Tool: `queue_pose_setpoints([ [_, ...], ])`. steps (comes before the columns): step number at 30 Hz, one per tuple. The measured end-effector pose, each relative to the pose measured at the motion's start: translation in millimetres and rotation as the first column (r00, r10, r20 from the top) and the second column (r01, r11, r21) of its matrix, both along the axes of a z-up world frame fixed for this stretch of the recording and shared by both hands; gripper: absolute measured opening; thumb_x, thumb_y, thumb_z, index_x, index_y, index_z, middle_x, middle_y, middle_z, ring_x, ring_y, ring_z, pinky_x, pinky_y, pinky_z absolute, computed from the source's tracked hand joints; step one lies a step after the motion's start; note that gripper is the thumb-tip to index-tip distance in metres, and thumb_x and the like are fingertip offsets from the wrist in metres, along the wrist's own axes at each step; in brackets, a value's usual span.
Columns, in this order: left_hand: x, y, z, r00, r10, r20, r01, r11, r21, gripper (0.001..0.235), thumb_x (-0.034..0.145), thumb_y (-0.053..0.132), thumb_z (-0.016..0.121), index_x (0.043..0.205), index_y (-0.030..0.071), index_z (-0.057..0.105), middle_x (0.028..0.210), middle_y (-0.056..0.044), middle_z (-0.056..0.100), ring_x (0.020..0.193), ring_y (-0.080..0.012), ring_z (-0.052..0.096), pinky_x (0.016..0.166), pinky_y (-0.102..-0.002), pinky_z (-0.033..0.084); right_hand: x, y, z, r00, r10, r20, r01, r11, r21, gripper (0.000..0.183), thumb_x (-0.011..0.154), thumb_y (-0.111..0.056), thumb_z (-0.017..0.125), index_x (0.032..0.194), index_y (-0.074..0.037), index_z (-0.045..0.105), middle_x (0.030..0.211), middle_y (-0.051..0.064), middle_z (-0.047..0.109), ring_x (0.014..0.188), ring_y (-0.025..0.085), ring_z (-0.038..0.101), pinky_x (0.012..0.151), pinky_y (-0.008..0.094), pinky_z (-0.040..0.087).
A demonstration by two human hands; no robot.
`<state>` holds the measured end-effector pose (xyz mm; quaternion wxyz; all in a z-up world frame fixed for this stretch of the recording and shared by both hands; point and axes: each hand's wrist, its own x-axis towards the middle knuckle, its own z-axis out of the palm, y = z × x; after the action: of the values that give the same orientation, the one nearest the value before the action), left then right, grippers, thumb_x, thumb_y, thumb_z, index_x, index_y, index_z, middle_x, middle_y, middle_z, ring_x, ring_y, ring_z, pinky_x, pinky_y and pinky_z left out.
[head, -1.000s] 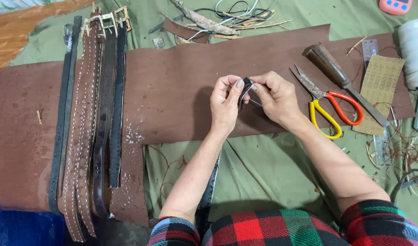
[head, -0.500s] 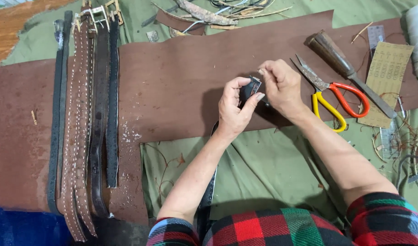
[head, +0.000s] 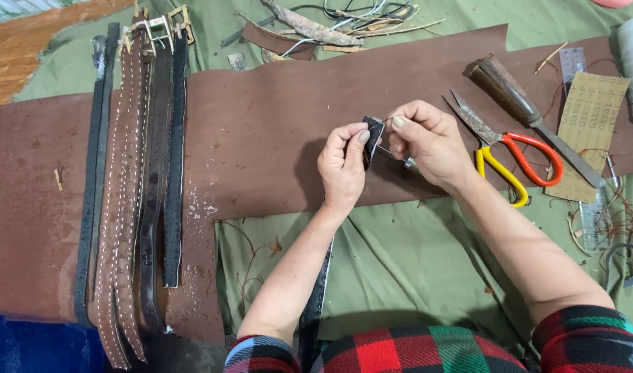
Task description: Finishing the edges of a leather belt using an awl, scissors, and a file.
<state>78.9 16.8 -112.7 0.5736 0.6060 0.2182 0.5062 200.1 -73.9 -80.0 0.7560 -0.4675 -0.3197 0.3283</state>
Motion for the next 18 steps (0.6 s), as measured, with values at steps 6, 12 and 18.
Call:
queue_pose_setpoints([
  [6, -4, -1, 5, 0.994, 0.056, -0.091, -0.047, 0.994, 0.103, 0.010, 0.104, 0.016, 0.065, 0.103, 0.007, 0.071, 0.094, -0.011, 0.076, 0.091, -0.0190, 0.074, 0.074, -0.033, 0.059, -2, -1, 4, 0.976, 0.101, -0.194, -0.092, 0.994, 0.056, 0.009, 0.103, -0.003, 0.056, 0.098, 0.003, 0.059, 0.097, 0.022, 0.063, 0.065, 0.014, 0.056, 0.057, 0.031, 0.051],
  [12, -5, 8, -1, 0.989, 0.077, -0.124, -0.055, 0.983, 0.173, 0.010, 0.105, 0.017, 0.063, 0.103, 0.009, 0.069, 0.089, -0.005, 0.070, 0.084, -0.0175, 0.069, 0.080, -0.033, 0.055, 0, -1, 7, 0.938, 0.147, -0.314, -0.123, 0.988, 0.094, 0.012, 0.103, -0.004, 0.055, 0.092, 0.003, 0.058, 0.095, 0.023, 0.061, 0.064, 0.017, 0.055, 0.057, 0.033, 0.050],
  [18, -4, 9, -4, 0.992, -0.093, -0.080, 0.093, 0.996, 0.000, 0.027, 0.101, 0.015, 0.071, 0.127, 0.011, 0.070, 0.097, -0.006, 0.073, 0.073, -0.0085, 0.067, 0.068, -0.028, 0.059, 3, -2, 8, 0.899, 0.227, -0.374, -0.200, 0.974, 0.110, 0.012, 0.097, -0.002, 0.053, 0.086, 0.003, 0.055, 0.093, 0.026, 0.060, 0.067, 0.022, 0.056, 0.061, 0.036, 0.049],
])
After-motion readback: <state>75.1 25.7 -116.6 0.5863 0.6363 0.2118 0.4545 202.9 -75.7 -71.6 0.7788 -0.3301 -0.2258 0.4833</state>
